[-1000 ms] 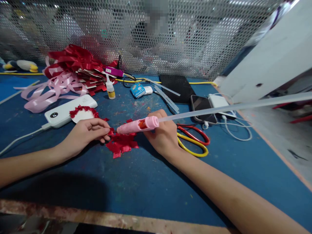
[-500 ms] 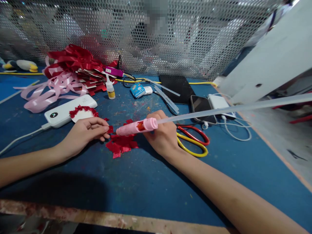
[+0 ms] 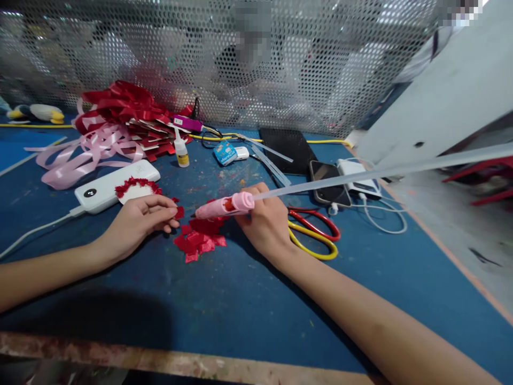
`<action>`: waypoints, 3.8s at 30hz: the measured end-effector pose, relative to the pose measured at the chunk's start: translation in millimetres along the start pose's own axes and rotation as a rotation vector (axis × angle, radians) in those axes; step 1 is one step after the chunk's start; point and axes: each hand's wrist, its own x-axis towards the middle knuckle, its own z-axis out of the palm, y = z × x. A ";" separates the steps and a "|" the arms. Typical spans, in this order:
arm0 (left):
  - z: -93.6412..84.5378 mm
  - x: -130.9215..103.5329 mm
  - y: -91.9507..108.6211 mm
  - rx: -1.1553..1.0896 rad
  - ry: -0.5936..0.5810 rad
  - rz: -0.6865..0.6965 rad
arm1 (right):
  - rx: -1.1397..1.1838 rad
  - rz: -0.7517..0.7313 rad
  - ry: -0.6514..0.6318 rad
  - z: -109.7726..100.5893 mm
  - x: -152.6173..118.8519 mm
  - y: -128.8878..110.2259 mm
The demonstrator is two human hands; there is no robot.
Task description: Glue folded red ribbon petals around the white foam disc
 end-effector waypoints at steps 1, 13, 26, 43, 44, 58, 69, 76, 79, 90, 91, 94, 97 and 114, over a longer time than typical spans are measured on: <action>-0.1 0.0 -0.3 -0.003 0.000 -0.001 | -0.015 0.032 -0.009 1.1 0.4 1.5; -0.2 -1.2 -1.3 0.004 -0.018 -0.012 | 0.105 0.218 0.035 10.0 9.4 26.4; 1.2 -5.8 -1.7 0.027 -0.072 -0.013 | 0.180 0.058 -0.053 9.7 12.1 24.2; 2.4 -6.1 -2.3 0.058 -0.098 -0.021 | 0.211 -0.092 -0.238 3.3 3.3 13.2; 2.5 -6.0 -2.4 0.067 -0.096 -0.017 | 0.207 -0.093 -0.258 3.2 2.3 11.3; 5.3 -8.1 -1.3 0.110 -0.088 -0.007 | 0.071 -0.035 -0.313 0.0 2.1 3.9; 2.0 -8.0 -5.6 0.155 -0.109 0.011 | -0.027 -0.052 -0.121 -30.1 -14.4 3.0; -1.1 -6.6 -14.5 0.122 -0.146 0.024 | -0.190 0.102 -0.292 -95.6 -71.3 13.9; -1.9 -6.4 -16.2 0.123 -0.150 0.044 | -0.189 0.143 -0.283 -112.9 -88.3 13.2; 2.2 -5.2 -11.5 0.118 -0.105 0.014 | -0.310 0.204 -0.413 -132.0 -104.0 13.8; 1.8 -4.6 -12.8 0.115 -0.107 0.014 | -0.302 0.191 -0.427 -133.8 -104.4 14.8; 0.1 -3.2 -15.9 0.109 -0.123 0.016 | -0.276 0.169 -0.446 -142.6 -110.7 15.9; -1.9 -2.0 -18.0 0.112 -0.144 0.016 | -0.278 0.188 -0.454 -157.5 -125.3 14.0; -3.0 -1.4 -19.4 0.111 -0.165 0.015 | -0.656 0.448 -0.321 -201.5 -161.2 54.9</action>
